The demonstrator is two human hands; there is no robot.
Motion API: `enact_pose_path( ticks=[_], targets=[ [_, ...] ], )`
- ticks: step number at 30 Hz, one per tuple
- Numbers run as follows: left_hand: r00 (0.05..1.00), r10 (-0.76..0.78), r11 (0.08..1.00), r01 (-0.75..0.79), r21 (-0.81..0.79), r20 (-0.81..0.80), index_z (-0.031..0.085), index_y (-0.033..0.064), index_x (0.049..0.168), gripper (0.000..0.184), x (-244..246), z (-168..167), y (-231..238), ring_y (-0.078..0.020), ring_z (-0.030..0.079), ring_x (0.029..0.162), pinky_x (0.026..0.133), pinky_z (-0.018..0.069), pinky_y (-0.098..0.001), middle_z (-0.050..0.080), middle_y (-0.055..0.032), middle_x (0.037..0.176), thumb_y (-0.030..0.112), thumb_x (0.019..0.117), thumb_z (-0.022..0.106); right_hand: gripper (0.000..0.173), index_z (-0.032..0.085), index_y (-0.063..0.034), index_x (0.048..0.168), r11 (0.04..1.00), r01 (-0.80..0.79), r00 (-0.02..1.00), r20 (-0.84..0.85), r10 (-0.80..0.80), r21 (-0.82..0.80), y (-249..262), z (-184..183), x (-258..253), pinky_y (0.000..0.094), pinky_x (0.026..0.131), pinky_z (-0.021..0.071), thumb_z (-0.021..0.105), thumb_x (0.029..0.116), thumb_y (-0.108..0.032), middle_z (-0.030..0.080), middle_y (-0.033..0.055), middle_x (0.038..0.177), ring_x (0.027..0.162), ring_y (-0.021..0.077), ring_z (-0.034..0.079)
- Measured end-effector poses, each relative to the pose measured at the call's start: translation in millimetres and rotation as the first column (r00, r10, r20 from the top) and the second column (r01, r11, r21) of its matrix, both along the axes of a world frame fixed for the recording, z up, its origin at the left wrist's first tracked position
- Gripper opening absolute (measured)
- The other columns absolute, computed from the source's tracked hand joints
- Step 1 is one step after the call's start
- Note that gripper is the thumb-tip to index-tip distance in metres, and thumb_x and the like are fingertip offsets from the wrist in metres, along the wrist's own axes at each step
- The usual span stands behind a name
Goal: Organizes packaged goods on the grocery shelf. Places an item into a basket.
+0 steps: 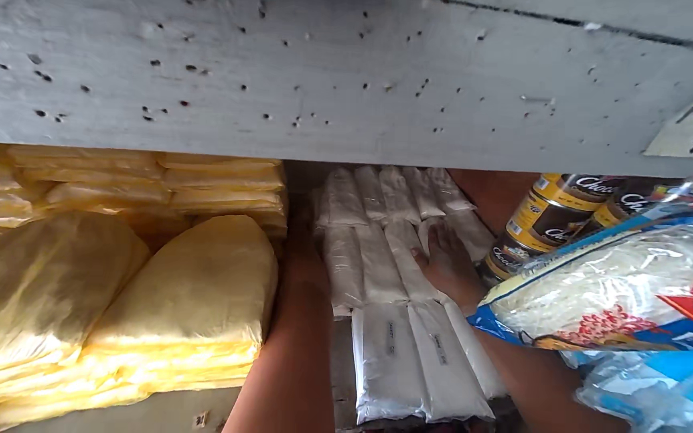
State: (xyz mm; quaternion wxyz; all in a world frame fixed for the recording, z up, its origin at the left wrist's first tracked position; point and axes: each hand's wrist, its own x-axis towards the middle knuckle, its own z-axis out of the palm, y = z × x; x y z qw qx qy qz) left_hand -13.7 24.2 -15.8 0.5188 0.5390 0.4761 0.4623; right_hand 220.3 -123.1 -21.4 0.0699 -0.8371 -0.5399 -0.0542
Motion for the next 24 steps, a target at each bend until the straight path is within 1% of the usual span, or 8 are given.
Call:
enact_pose_path(
  ticks=[1,2,4,6,8,11,19,24],
  targets=[
    [0.981,-0.061,0.998,0.058,-0.018,-0.184,0.040,0.0050,0.154,0.049,4.9,-2.8,32.0,-0.0208,0.045,0.142,0.117,0.0370,-0.0387,0.045,-0.0125,0.156,0.032,0.1132,0.036,0.081,0.019,0.0058,0.161,1.000,-0.006,1.000,-0.006,0.006,0.001,-0.1,0.2,0.0,0.0510,0.128,0.0071,0.039,0.1075,-0.051,0.012,0.0256,0.169,0.158,0.0405,0.009],
    [0.960,0.072,0.988,-0.030,0.153,-0.271,0.051,-0.0031,0.145,0.050,21.3,-31.8,73.5,-0.0336,0.052,0.136,0.114,0.0406,-0.0489,0.054,-0.0238,0.146,0.033,0.1118,0.041,0.080,0.019,0.0060,0.161,1.000,-0.012,1.000,-0.012,0.012,0.007,0.2,-0.2,0.1,0.0513,0.128,0.0074,0.039,0.1075,-0.051,0.012,0.0259,0.169,0.158,0.0406,0.010],
    [0.931,0.095,0.975,-0.016,0.221,-0.351,0.052,-0.0050,0.143,0.054,31.4,-57.3,121.5,-0.0417,0.049,0.137,0.116,0.0362,-0.0568,0.053,-0.0296,0.145,0.037,0.1115,0.040,0.081,0.019,0.0056,0.161,1.000,-0.018,1.000,-0.013,0.018,0.011,1.3,-2.7,2.4,0.0516,0.128,0.0074,0.039,0.1074,-0.051,0.013,0.0254,0.169,0.158,0.0406,0.009],
    [0.962,0.110,0.981,-0.065,0.183,-0.250,0.052,-0.0046,0.142,0.052,31.1,-50.1,102.3,-0.0394,0.050,0.136,0.114,0.0383,-0.0550,0.053,-0.0285,0.144,0.035,0.1107,0.043,0.081,0.019,0.0049,0.161,1.000,-0.014,1.000,-0.011,0.014,0.020,1.4,-5.4,5.8,0.0520,0.128,0.0082,0.039,0.1073,-0.052,0.013,0.0247,0.170,0.158,0.0405,0.010],
    [0.998,0.011,0.999,-0.015,-0.048,-0.068,0.047,-0.0004,0.148,0.047,8.1,3.0,25.5,-0.0278,0.046,0.139,0.116,0.0367,-0.0450,0.048,-0.0192,0.152,0.030,0.1121,0.041,0.081,0.019,0.0059,0.161,0.999,-0.024,1.000,-0.003,0.024,0.032,0.0,-5.3,5.7,0.0524,0.128,0.0085,0.040,0.1073,-0.051,0.014,0.0252,0.169,0.158,0.0422,0.011],
    [0.984,0.127,0.992,-0.124,-0.028,0.122,0.050,-0.0027,0.144,0.044,3.2,20.6,-24.5,-0.0254,0.051,0.136,0.113,0.0402,-0.0415,0.052,-0.0197,0.148,0.026,0.1119,0.042,0.079,0.020,0.0065,0.160,0.999,-0.032,0.999,-0.033,0.033,0.017,-1.9,0.9,-1.4,0.0524,0.128,0.0077,0.042,0.1079,-0.048,0.014,0.0259,0.169,0.158,0.0429,0.010],
    [0.896,0.051,0.990,0.011,0.139,-0.441,0.051,-0.0042,0.144,0.050,24.7,-29.6,87.2,-0.0400,0.047,0.139,0.116,0.0360,-0.0548,0.051,-0.0276,0.147,0.032,0.1105,0.044,0.076,0.017,0.0088,0.160,0.999,-0.019,0.995,-0.096,0.015,-0.042,-12.0,21.0,-21.5,0.0500,0.128,0.0034,0.043,0.1094,-0.042,0.012,0.0274,0.169,0.159,0.0400,0.007],
    [0.915,0.056,0.984,0.018,0.178,-0.400,0.053,-0.0020,0.143,0.047,23.5,-32.4,74.8,-0.0375,0.050,0.137,0.115,0.0377,-0.0531,0.053,-0.0249,0.146,0.030,0.1092,0.048,0.080,0.026,0.0080,0.158,0.996,-0.058,0.998,0.003,0.058,0.071,0.5,-8.7,7.8,0.0537,0.127,0.0098,0.044,0.1071,-0.050,0.018,0.0277,0.168,0.157,0.0419,0.014]
  ],
)
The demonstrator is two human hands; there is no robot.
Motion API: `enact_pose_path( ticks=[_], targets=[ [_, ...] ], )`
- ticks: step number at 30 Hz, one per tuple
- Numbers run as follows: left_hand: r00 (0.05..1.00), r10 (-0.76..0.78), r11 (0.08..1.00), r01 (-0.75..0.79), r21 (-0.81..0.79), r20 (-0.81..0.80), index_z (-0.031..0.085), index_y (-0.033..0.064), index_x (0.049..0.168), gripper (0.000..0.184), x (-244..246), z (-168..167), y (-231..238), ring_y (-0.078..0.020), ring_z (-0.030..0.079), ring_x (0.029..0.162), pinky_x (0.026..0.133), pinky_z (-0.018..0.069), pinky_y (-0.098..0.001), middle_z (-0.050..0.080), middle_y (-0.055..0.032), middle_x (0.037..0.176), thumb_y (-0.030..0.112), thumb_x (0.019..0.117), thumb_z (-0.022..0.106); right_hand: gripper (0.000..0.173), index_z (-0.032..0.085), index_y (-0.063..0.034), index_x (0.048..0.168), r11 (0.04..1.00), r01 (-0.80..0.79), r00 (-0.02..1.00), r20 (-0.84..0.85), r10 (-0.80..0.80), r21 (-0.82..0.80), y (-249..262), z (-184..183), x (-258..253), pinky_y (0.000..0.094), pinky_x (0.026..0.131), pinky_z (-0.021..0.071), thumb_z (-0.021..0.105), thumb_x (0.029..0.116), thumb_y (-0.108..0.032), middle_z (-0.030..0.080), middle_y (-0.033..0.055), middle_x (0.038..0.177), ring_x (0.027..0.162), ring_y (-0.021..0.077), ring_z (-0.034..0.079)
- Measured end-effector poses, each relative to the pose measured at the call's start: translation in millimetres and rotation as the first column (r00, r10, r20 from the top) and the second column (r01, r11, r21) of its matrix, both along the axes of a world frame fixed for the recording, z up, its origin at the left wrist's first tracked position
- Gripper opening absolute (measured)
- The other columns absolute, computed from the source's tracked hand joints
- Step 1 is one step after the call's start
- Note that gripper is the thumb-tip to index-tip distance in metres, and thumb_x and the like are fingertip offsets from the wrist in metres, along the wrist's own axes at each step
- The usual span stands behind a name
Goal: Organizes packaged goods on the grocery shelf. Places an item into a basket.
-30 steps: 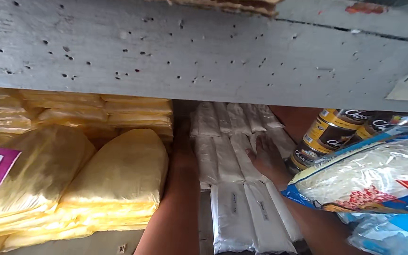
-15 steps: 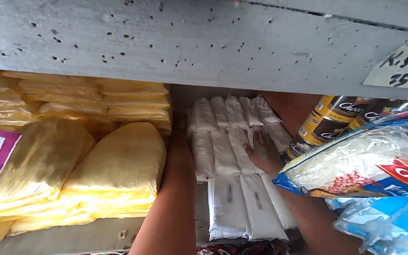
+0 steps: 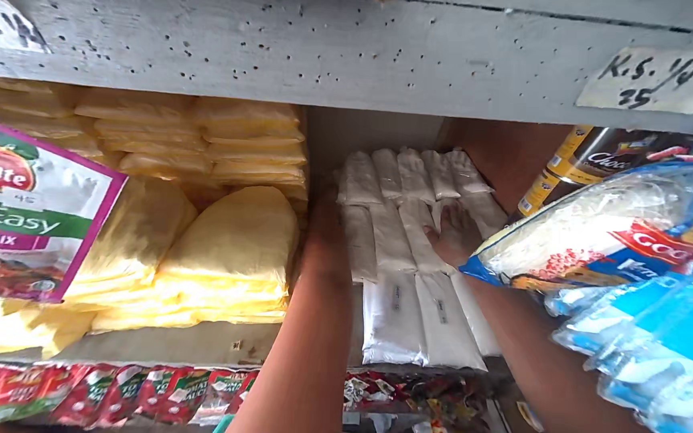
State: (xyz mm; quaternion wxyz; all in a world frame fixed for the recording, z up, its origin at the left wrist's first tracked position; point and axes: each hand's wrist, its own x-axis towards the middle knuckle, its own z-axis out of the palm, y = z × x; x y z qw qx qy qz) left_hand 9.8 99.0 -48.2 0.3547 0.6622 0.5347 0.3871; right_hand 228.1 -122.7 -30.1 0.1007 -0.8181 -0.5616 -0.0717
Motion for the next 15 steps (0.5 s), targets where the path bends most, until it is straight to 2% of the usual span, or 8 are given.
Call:
enact_pose_path(
  ticks=[3,5,6,7,8,11,13,15],
  targets=[
    [0.996,-0.052,0.996,0.057,-0.067,0.076,0.049,-0.0026,0.145,0.044,-10.4,2.7,-19.8,-0.0331,0.051,0.135,0.113,0.0400,-0.0472,0.052,-0.0237,0.146,0.025,0.1104,0.045,0.080,0.024,0.0049,0.160,1.000,0.018,1.000,-0.015,-0.018,-0.014,6.5,-5.9,10.4,0.0543,0.127,0.0088,0.045,0.1063,-0.051,0.015,0.0257,0.169,0.158,0.0398,0.010],
    [0.986,0.050,0.992,-0.031,-0.122,0.160,0.049,0.0008,0.145,0.043,-11.0,16.1,-46.8,-0.0339,0.053,0.129,0.108,0.0427,-0.0491,0.054,-0.0229,0.143,0.025,0.1102,0.046,0.083,0.028,-0.0003,0.161,0.996,0.034,0.999,-0.010,-0.034,0.082,22.4,-29.4,35.0,0.0598,0.125,0.0113,0.047,0.1026,-0.056,0.019,0.0232,0.169,0.158,0.0410,0.013],
    [0.991,0.067,0.993,-0.054,-0.109,0.120,0.048,0.0013,0.148,0.044,-10.5,20.6,-54.8,-0.0363,0.051,0.134,0.112,0.0406,-0.0515,0.053,-0.0239,0.146,0.026,0.1107,0.045,0.081,0.032,-0.0009,0.160,0.988,0.030,0.999,-0.036,-0.025,0.149,24.9,-34.0,38.0,0.0624,0.124,0.0104,0.052,0.1012,-0.053,0.022,0.0239,0.168,0.157,0.0425,0.015],
    [0.996,0.067,0.994,-0.060,-0.095,0.067,0.046,0.0015,0.150,0.046,-10.1,26.7,-64.1,-0.0382,0.050,0.137,0.114,0.0390,-0.0533,0.052,-0.0247,0.148,0.026,0.1110,0.044,0.078,0.032,0.0010,0.159,0.985,0.020,0.995,-0.096,-0.004,0.172,18.9,-23.3,24.5,0.0637,0.124,0.0065,0.056,0.1022,-0.047,0.020,0.0266,0.168,0.157,0.0447,0.012],
    [0.993,0.082,0.992,-0.074,-0.103,0.080,0.046,0.0009,0.150,0.047,-8.5,30.7,-73.4,-0.0393,0.050,0.137,0.114,0.0389,-0.0543,0.052,-0.0258,0.147,0.028,0.1112,0.043,0.075,0.029,0.0043,0.159,0.983,-0.010,0.989,-0.146,0.037,0.183,7.6,-4.9,0.8,0.0616,0.125,0.0040,0.056,0.1041,-0.040,0.018,0.0301,0.167,0.157,0.0460,0.011],
    [0.918,0.132,0.983,-0.072,-0.169,0.374,0.046,-0.0046,0.147,0.058,-2.9,29.3,-109.0,-0.0396,0.049,0.136,0.114,0.0384,-0.0545,0.051,-0.0292,0.145,0.041,0.1129,0.032,0.068,0.035,0.0099,0.154,0.917,-0.218,0.940,-0.180,0.289,0.333,-11.1,18.2,-56.7,0.0593,0.126,0.0077,0.060,0.1029,-0.028,0.023,0.0335,0.164,0.155,0.0500,0.016],
    [0.867,0.102,0.979,0.000,-0.205,0.488,0.045,-0.0052,0.146,0.065,-10.9,31.4,-142.8,-0.0382,0.049,0.136,0.112,0.0396,-0.0549,0.051,-0.0295,0.145,0.048,0.1115,0.031,0.068,0.033,0.0041,0.157,0.904,-0.376,0.908,-0.113,0.403,0.206,-17.2,33.0,-87.8,0.0599,0.126,0.0111,0.056,0.1053,-0.034,0.021,0.0264,0.167,0.156,0.0462,0.016],
    [0.825,0.034,0.978,0.089,-0.189,0.564,0.039,-0.0023,0.152,0.065,-28.9,25.2,-173.9,-0.0341,0.049,0.138,0.113,0.0403,-0.0517,0.049,-0.0264,0.148,0.048,0.1115,0.030,0.066,0.031,0.0029,0.159,0.848,-0.512,0.846,-0.088,0.526,0.138,-15.1,39.0,-117.0,0.0576,0.127,0.0108,0.054,0.1062,-0.030,0.018,0.0228,0.169,0.158,0.0417,0.013]
  ],
)
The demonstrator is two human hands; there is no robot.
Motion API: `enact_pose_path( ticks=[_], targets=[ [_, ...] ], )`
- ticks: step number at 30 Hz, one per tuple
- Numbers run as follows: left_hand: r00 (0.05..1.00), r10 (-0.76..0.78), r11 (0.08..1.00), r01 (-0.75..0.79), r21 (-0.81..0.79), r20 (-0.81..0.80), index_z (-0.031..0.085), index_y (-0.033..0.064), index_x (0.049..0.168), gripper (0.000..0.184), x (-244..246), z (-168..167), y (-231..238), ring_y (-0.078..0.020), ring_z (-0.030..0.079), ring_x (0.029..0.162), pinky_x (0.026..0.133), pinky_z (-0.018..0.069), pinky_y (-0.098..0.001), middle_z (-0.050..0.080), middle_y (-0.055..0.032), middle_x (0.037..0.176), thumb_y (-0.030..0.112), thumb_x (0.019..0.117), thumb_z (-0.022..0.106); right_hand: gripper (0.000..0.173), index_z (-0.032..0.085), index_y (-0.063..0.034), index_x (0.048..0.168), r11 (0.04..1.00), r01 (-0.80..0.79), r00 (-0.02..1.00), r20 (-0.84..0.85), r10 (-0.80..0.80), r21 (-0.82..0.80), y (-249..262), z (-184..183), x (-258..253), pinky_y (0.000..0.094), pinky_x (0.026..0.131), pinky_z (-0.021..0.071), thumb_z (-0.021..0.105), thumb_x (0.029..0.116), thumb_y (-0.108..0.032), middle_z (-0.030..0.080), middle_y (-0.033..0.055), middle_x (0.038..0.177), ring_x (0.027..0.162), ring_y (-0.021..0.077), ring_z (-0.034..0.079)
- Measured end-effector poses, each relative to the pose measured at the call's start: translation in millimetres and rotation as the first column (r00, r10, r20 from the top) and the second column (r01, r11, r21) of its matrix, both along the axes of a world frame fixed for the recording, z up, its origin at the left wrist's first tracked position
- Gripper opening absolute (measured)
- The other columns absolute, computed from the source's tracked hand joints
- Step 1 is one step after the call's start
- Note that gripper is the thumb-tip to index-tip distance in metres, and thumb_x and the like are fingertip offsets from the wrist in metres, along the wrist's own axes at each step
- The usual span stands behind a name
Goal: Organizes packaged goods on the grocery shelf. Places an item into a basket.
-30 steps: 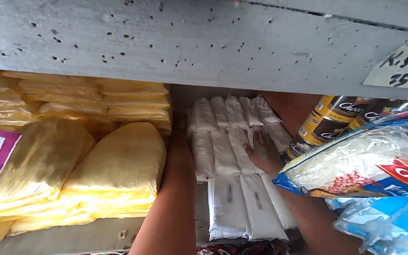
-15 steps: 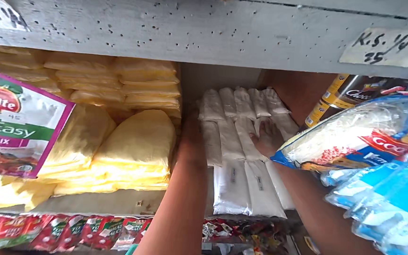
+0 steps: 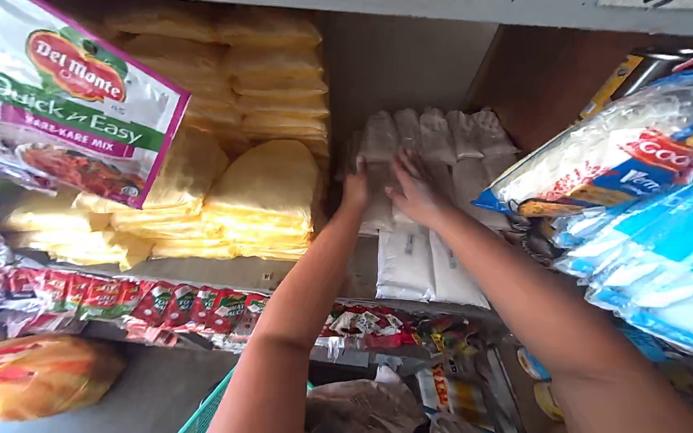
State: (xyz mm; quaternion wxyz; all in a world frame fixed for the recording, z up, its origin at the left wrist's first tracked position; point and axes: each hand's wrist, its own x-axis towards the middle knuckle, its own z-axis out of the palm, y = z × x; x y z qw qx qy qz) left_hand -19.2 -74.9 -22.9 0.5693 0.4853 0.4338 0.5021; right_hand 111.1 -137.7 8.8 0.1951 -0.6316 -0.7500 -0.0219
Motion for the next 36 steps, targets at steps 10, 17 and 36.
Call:
enact_pose_path(
  ticks=[10,17,36],
  targets=[
    [0.811,-0.123,0.990,0.139,-0.016,-0.573,0.020,0.0024,0.161,0.070,-60.1,-70.7,-55.7,-0.0343,0.046,0.142,0.118,0.0382,-0.0490,0.043,-0.0253,0.155,0.013,0.1027,0.057,0.090,0.015,0.0049,0.162,0.990,-0.016,0.989,0.142,0.037,-0.142,45.6,-58.7,-20.5,0.0539,0.127,0.0131,0.047,0.1042,-0.057,0.010,0.0260,0.170,0.159,0.0380,0.010],
    [0.704,-0.170,0.963,0.267,0.035,-0.690,0.036,-0.0018,0.153,0.082,-48.6,-83.8,-21.1,-0.0348,0.053,0.134,0.113,0.0419,-0.0520,0.055,-0.0252,0.142,0.021,0.0867,0.079,0.111,0.026,-0.0311,0.164,0.935,-0.179,0.907,0.316,0.278,-0.307,29.5,-50.2,-25.7,0.0594,0.127,0.0046,0.091,0.0748,-0.043,0.002,0.0142,0.173,0.159,0.0374,-0.001],
    [0.720,0.031,0.985,0.096,0.144,-0.693,0.060,0.0031,0.139,0.050,-28.1,-81.4,-15.8,-0.0307,0.061,0.126,0.111,0.0458,-0.0487,0.066,-0.0196,0.131,0.020,0.0935,0.074,0.083,0.042,-0.0263,0.158,0.967,-0.168,0.965,0.171,0.201,-0.193,56.5,-48.6,-3.0,0.0529,0.126,0.0201,0.083,0.0865,-0.036,0.017,0.0165,0.171,0.158,0.0378,0.015]
  ],
)
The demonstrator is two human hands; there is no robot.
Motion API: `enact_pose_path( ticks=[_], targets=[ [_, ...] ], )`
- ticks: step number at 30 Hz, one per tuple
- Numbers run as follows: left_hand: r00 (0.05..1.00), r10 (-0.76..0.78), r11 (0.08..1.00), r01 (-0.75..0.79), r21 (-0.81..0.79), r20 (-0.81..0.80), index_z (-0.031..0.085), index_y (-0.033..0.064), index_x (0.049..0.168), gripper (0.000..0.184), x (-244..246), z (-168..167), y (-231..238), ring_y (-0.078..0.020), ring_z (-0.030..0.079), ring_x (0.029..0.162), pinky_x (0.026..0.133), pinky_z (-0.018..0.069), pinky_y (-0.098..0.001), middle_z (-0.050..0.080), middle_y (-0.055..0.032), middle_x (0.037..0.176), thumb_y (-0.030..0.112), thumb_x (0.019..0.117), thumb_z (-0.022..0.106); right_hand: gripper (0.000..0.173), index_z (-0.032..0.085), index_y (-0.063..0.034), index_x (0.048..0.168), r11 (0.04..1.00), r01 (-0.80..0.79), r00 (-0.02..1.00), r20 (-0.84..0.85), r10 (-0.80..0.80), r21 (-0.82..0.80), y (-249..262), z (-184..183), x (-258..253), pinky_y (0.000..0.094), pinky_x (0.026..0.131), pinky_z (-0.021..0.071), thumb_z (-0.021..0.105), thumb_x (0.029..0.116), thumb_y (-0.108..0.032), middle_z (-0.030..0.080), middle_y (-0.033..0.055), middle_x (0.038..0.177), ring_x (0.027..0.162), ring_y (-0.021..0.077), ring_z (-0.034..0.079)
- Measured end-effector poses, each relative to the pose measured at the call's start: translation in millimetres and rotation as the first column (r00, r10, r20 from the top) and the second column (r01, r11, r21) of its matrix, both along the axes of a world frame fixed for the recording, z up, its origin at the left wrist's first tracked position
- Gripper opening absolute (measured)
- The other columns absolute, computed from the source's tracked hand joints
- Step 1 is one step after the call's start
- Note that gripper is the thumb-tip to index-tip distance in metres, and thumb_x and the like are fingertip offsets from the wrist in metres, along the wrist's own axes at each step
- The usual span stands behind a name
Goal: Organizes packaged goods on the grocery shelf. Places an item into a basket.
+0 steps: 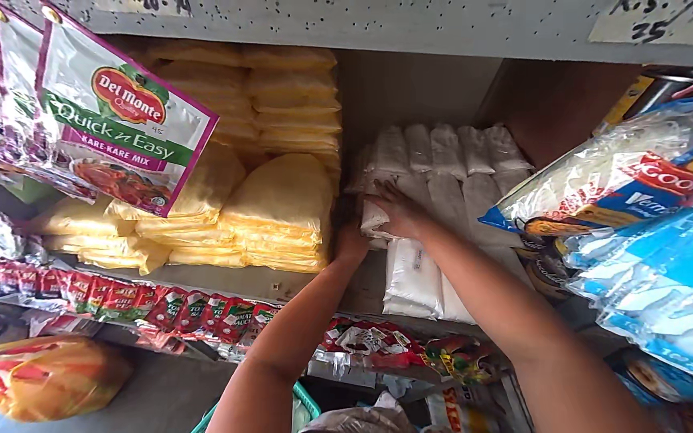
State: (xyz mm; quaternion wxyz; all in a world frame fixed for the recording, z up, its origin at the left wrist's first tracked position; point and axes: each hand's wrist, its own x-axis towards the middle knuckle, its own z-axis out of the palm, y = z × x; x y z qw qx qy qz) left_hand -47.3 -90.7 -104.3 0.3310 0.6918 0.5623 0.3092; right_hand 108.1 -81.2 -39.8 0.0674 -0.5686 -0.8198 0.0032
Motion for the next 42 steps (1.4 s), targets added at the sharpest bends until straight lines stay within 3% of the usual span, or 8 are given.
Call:
enact_pose_path(
  ticks=[10,14,16,20,23,28,34,42],
  targets=[
    [0.992,0.087,0.995,-0.083,-0.045,0.092,0.069,0.0030,0.125,0.033,-6.1,3.8,2.1,-0.0281,0.066,0.115,0.103,0.0506,-0.0462,0.070,-0.0182,0.120,0.005,0.0920,0.068,0.079,0.042,-0.0256,0.158,1.000,0.002,0.999,-0.033,-0.003,-0.014,-3.3,2.1,2.0,0.0536,0.126,0.0196,0.080,0.0894,-0.034,0.019,0.0169,0.171,0.157,0.0382,0.016],
    [0.998,0.052,0.996,-0.049,-0.075,0.036,0.068,0.0015,0.124,0.031,-12.2,4.4,-3.7,-0.0302,0.065,0.117,0.104,0.0491,-0.0487,0.069,-0.0195,0.121,0.007,0.0928,0.067,0.078,0.045,-0.0153,0.155,1.000,-0.020,0.998,-0.060,0.021,0.020,-2.8,-1.3,3.8,0.0522,0.126,0.0207,0.082,0.0878,-0.033,0.021,0.0168,0.170,0.157,0.0370,0.019],
    [0.986,0.065,0.993,-0.049,-0.104,0.151,0.065,0.0011,0.130,0.035,-11.7,-0.3,-3.0,-0.0289,0.063,0.121,0.106,0.0484,-0.0465,0.066,-0.0201,0.126,0.004,0.0952,0.062,0.078,0.044,-0.0120,0.155,1.000,-0.011,0.998,-0.068,0.012,0.009,-4.1,-0.8,1.4,0.0521,0.126,0.0211,0.080,0.0896,-0.034,0.022,0.0179,0.169,0.157,0.0365,0.020],
    [0.716,0.189,0.981,-0.111,-0.157,0.672,0.055,-0.0041,0.138,0.043,-3.0,-10.6,4.6,-0.0281,0.059,0.112,0.092,0.0511,-0.0432,0.059,-0.0233,0.132,-0.010,0.0951,0.048,0.080,0.040,-0.0086,0.157,0.996,-0.043,0.992,-0.122,0.033,-0.077,-9.7,8.4,1.9,0.0539,0.126,0.0176,0.079,0.0896,-0.028,0.019,0.0203,0.170,0.157,0.0379,0.017],
    [0.571,0.258,0.965,-0.197,-0.175,0.779,0.055,-0.0029,0.140,0.036,2.0,-9.5,11.5,-0.0284,0.051,0.133,0.111,0.0412,-0.0460,0.055,-0.0219,0.143,0.010,0.1070,0.046,0.070,0.038,-0.0016,0.157,0.992,-0.123,0.926,-0.361,0.109,-0.016,-17.3,17.6,8.0,0.0536,0.128,0.0141,0.068,0.0962,-0.018,0.019,0.0235,0.169,0.158,0.0392,0.015],
    [0.938,0.145,0.989,-0.136,-0.052,0.314,0.053,-0.0028,0.143,0.047,15.9,11.6,44.4,-0.0401,0.048,0.138,0.115,0.0369,-0.0552,0.054,-0.0279,0.144,0.031,0.1123,0.039,0.068,0.031,0.0032,0.159,0.961,0.045,0.954,-0.297,0.041,0.274,-9.1,20.6,-6.8,0.0545,0.127,0.0167,0.048,0.1073,-0.038,0.019,0.0248,0.169,0.157,0.0424,0.015],
    [0.909,0.037,0.997,-0.004,-0.079,0.414,0.050,-0.0032,0.144,0.053,23.5,9.8,63.1,-0.0360,0.050,0.136,0.115,0.0376,-0.0499,0.053,-0.0271,0.145,0.036,0.1134,0.033,0.081,0.021,0.0050,0.161,0.987,0.151,0.984,-0.082,-0.155,-0.053,2.1,5.9,-11.5,0.0502,0.128,0.0129,0.044,0.1070,-0.051,0.014,0.0243,0.170,0.159,0.0361,0.012],
    [0.880,-0.033,0.995,0.076,-0.071,0.473,0.049,-0.0003,0.147,0.054,22.0,12.7,64.1,-0.0281,0.050,0.137,0.115,0.0386,-0.0440,0.054,-0.0226,0.146,0.037,0.1141,0.027,0.085,0.014,0.0044,0.162,0.965,0.261,0.950,-0.187,-0.250,0.039,-8.8,12.8,-14.5,0.0502,0.129,0.0061,0.044,0.1067,-0.053,0.006,0.0227,0.171,0.160,0.0342,0.003]
  ],
)
